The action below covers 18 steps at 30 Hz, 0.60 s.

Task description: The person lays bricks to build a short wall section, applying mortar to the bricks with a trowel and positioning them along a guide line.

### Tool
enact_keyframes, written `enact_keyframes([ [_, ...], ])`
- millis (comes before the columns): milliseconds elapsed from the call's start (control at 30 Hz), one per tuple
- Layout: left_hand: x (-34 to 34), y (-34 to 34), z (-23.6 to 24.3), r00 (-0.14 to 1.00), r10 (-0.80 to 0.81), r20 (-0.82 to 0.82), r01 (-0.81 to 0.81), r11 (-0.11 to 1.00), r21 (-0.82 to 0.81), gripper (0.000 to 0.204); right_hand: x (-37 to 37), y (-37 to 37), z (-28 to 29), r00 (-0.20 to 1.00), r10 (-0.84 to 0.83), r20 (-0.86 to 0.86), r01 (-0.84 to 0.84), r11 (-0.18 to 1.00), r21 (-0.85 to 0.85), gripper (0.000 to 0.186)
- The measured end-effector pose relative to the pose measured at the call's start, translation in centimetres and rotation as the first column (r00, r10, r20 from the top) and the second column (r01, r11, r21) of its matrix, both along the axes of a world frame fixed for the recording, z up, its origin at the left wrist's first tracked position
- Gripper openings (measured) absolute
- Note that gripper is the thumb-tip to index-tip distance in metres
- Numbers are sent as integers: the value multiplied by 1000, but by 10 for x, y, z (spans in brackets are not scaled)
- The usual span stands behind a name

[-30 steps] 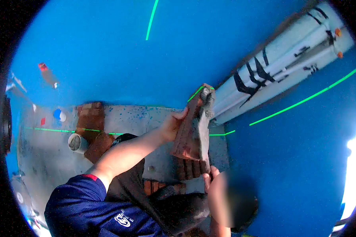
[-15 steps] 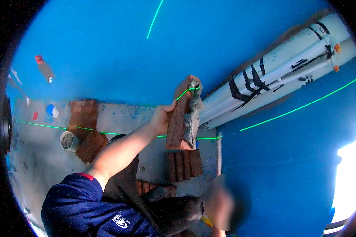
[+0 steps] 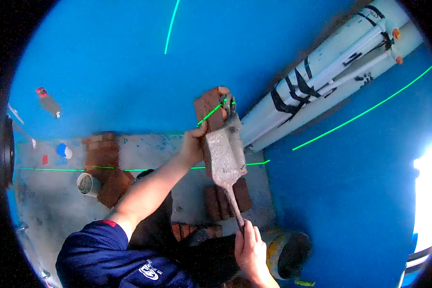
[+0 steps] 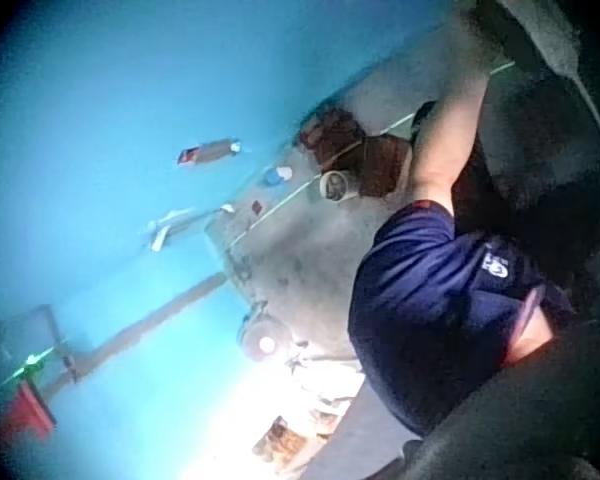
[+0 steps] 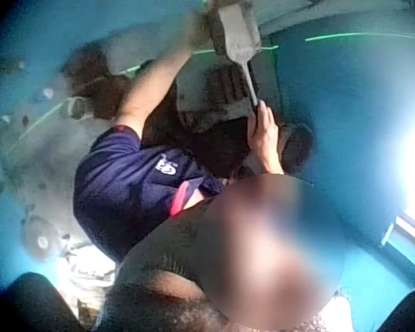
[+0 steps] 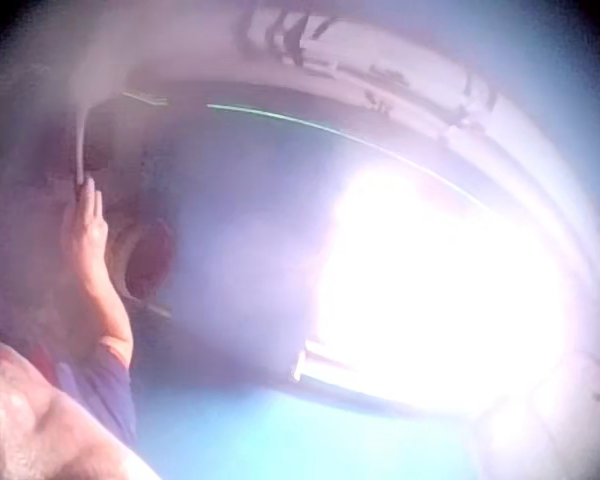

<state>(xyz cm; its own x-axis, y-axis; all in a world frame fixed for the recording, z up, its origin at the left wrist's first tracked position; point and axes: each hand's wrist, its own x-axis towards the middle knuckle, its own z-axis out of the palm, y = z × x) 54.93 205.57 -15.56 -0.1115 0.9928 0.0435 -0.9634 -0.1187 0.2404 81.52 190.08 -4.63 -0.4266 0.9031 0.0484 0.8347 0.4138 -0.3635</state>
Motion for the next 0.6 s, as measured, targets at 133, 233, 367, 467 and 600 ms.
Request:
enact_keyframes([
  [133,-4,-9,13,999,-12,-42,10,999,-49,42,11,2,2,981,121,-153,-116,992,38,30],
  [233,-5,-6,9,999,-28,-33,28,1000,0,42,14,3,6,965,86,-247,-72,995,65,26],
  [367,-2,-7,5,996,5,-93,2,997,77,41,-17,24,21,958,-51,-281,52,999,-4,26],
  [467,10,-8,5,997,6,-76,-6,1000,-4,40,-31,40,6,973,77,-216,-45,988,149,27],
  [600,20,-2,-2,996,67,-62,-67,998,-4,37,-40,38,2,989,44,-140,-34,997,71,31],
])
